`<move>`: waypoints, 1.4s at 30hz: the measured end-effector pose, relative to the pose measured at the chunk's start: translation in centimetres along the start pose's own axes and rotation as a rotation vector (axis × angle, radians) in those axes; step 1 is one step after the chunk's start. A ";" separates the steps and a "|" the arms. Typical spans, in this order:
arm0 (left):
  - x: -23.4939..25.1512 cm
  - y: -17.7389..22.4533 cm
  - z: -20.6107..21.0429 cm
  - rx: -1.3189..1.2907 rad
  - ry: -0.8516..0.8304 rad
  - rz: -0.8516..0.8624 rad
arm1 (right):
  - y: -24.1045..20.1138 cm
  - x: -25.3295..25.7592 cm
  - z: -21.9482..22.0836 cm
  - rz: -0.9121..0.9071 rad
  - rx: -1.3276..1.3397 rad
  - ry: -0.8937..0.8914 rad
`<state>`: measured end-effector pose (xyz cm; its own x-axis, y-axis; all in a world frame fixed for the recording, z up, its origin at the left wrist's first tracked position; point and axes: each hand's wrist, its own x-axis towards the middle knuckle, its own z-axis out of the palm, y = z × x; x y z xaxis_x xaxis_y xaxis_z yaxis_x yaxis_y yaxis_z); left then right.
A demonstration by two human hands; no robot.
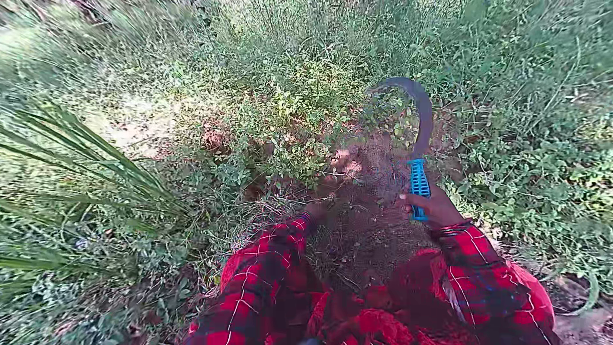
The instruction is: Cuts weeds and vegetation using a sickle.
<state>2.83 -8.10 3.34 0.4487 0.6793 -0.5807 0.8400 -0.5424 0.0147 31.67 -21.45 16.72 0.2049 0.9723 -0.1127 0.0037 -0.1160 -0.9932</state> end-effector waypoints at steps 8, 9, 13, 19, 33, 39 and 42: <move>7.9 5.5 2.1 0.065 -0.211 0.122 | 2.3 2.2 0.9 0.354 0.306 0.131; 8.9 6.8 2.4 0.046 -0.204 0.122 | 2.5 2.6 0.9 0.441 0.382 0.161; 11.3 11.7 2.4 -0.166 -0.180 0.123 | 4.7 3.8 0.5 0.624 0.573 0.264; 16.7 8.3 5.2 -0.570 0.029 -0.298 | 7.1 5.1 0.7 0.678 0.421 0.238; 16.8 5.7 7.8 -0.939 -0.012 -0.294 | 13.8 4.6 3.7 0.895 -0.527 -0.277; 16.3 5.7 8.1 -1.056 0.010 -0.318 | 9.1 4.9 2.4 0.595 -0.353 -0.004; 16.4 5.8 8.4 -1.079 0.022 -0.332 | 10.3 6.1 2.7 0.428 -0.502 0.209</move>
<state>12.43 -4.28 -12.93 0.1504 0.7246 -0.6725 0.7379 0.3704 0.5642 30.37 -16.14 5.68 0.4737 0.7664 -0.4339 0.3230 -0.6096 -0.7240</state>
